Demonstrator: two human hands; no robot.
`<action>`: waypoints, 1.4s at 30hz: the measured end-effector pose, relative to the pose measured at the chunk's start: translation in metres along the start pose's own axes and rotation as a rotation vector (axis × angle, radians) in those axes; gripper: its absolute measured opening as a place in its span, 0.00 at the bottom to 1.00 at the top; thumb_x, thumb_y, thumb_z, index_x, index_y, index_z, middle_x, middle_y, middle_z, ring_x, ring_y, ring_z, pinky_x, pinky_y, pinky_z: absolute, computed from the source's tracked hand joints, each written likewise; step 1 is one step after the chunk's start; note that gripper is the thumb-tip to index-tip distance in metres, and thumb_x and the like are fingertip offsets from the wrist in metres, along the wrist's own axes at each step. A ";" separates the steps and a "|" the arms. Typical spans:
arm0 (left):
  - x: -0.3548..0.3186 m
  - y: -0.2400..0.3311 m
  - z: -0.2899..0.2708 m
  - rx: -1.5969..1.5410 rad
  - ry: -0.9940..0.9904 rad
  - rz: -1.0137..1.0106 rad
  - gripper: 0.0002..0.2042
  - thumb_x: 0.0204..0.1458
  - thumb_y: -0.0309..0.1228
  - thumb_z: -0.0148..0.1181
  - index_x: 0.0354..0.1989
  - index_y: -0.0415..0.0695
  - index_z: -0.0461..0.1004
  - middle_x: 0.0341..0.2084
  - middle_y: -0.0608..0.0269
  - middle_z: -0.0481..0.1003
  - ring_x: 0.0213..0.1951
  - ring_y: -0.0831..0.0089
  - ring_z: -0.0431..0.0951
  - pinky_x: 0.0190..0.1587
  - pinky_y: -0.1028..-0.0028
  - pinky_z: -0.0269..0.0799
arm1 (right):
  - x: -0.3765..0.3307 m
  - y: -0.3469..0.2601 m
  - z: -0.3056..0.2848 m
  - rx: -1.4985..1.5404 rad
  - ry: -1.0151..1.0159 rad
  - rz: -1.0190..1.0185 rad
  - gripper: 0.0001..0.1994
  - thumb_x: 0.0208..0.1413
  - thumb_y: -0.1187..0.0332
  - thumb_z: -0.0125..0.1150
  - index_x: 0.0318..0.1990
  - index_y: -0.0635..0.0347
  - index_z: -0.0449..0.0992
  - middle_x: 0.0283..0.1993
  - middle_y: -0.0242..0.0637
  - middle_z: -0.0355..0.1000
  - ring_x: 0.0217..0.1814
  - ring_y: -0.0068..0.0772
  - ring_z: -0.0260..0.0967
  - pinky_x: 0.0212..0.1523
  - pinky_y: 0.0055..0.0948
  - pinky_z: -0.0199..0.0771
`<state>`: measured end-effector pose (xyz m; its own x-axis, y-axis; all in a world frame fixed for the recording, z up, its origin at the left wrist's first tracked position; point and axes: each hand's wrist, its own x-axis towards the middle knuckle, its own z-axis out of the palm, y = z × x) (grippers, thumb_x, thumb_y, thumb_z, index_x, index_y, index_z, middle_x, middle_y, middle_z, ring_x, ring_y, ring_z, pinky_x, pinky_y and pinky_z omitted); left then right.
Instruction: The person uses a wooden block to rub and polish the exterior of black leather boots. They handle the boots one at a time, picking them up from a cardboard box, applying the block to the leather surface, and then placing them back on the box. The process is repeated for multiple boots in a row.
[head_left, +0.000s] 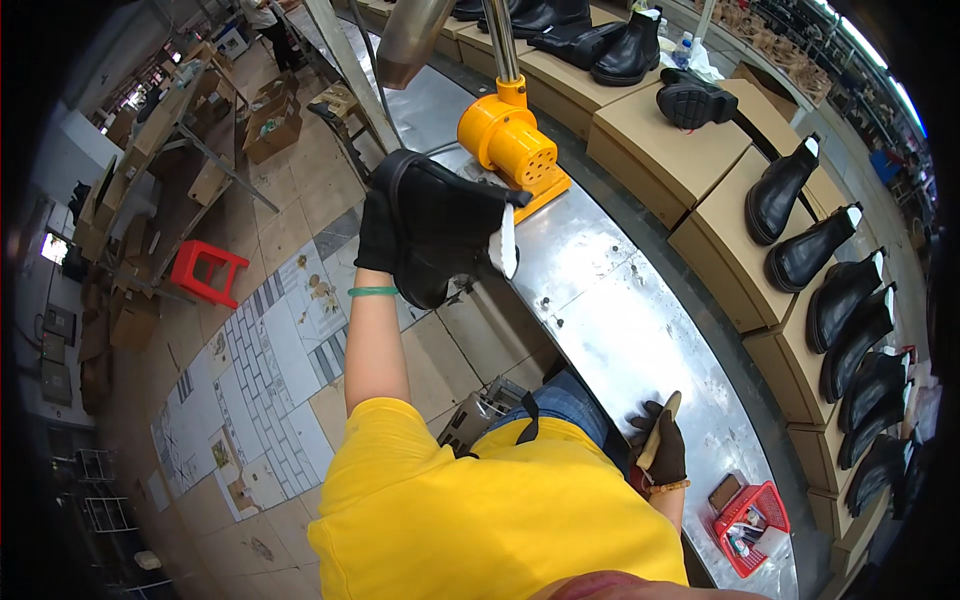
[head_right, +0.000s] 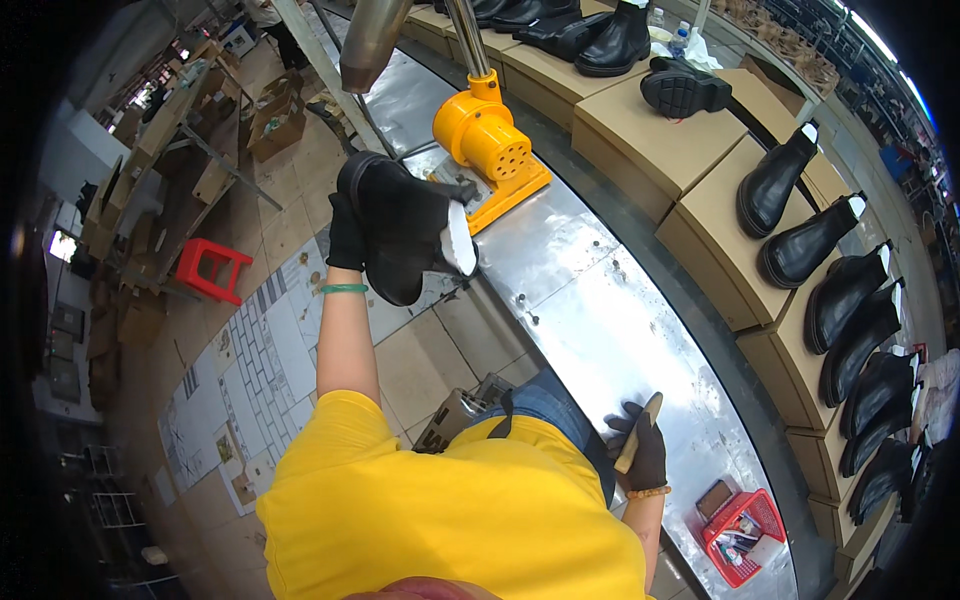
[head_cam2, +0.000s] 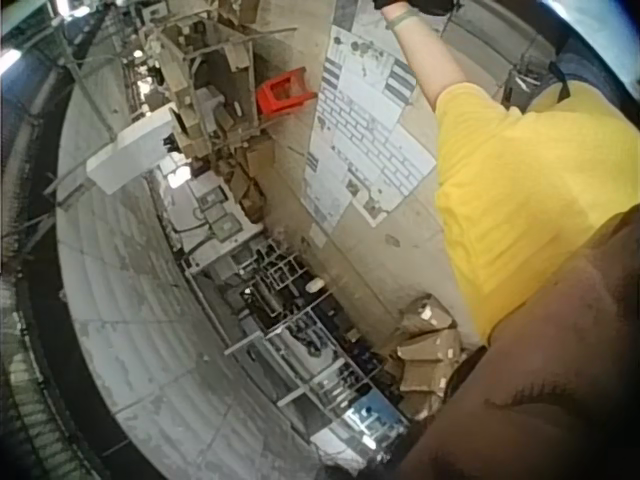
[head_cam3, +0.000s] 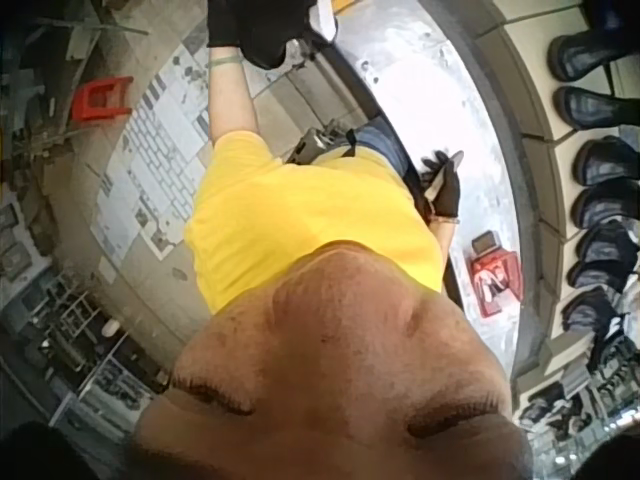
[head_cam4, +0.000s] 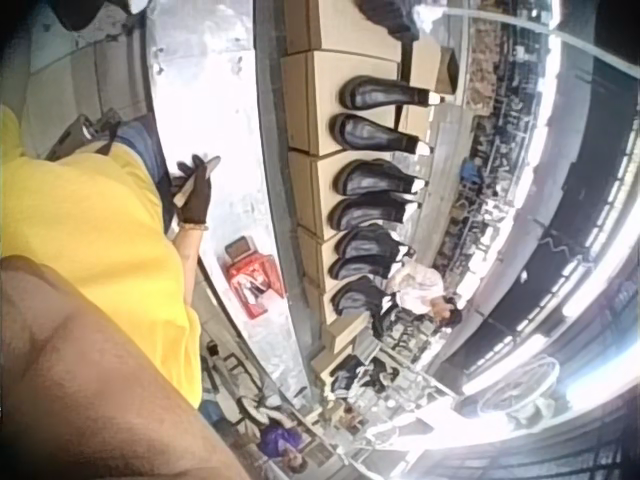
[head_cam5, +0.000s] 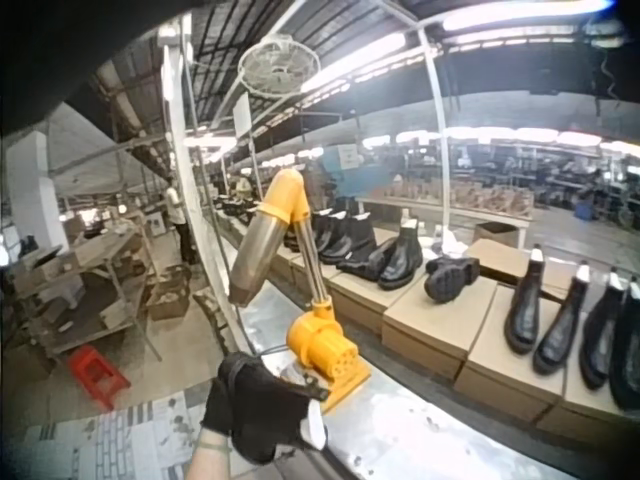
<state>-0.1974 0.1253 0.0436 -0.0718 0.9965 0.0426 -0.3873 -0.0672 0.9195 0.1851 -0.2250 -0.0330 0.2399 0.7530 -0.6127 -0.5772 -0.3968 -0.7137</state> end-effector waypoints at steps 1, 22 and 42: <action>0.005 0.002 -0.002 0.029 0.004 0.008 0.31 0.59 0.55 0.36 0.57 0.39 0.64 0.52 0.56 0.69 0.52 0.67 0.70 0.55 0.70 0.66 | 0.000 0.000 -0.001 -0.004 -0.002 -0.001 0.26 0.59 0.50 0.47 0.54 0.64 0.63 0.36 0.41 0.74 0.24 0.27 0.69 0.23 0.24 0.69; 0.052 0.027 0.003 0.611 0.282 0.465 0.27 0.56 0.50 0.49 0.51 0.35 0.70 0.40 0.58 0.75 0.39 0.72 0.73 0.45 0.73 0.67 | 0.003 -0.003 0.005 0.005 -0.014 -0.007 0.26 0.60 0.50 0.46 0.55 0.64 0.62 0.35 0.41 0.74 0.23 0.28 0.70 0.23 0.25 0.70; -0.105 -0.136 0.215 -0.803 -0.864 -0.605 0.28 0.59 0.53 0.35 0.56 0.44 0.65 0.53 0.58 0.68 0.55 0.65 0.67 0.60 0.66 0.60 | -0.019 -0.122 0.012 0.521 0.009 -0.715 0.21 0.57 0.44 0.48 0.48 0.48 0.66 0.32 0.29 0.64 0.33 0.29 0.61 0.34 0.33 0.64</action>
<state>0.0598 0.0406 -0.0018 0.7919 0.5701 0.2188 -0.6050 0.6833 0.4088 0.2416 -0.1846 0.0695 0.6847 0.7241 -0.0829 -0.5680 0.4589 -0.6832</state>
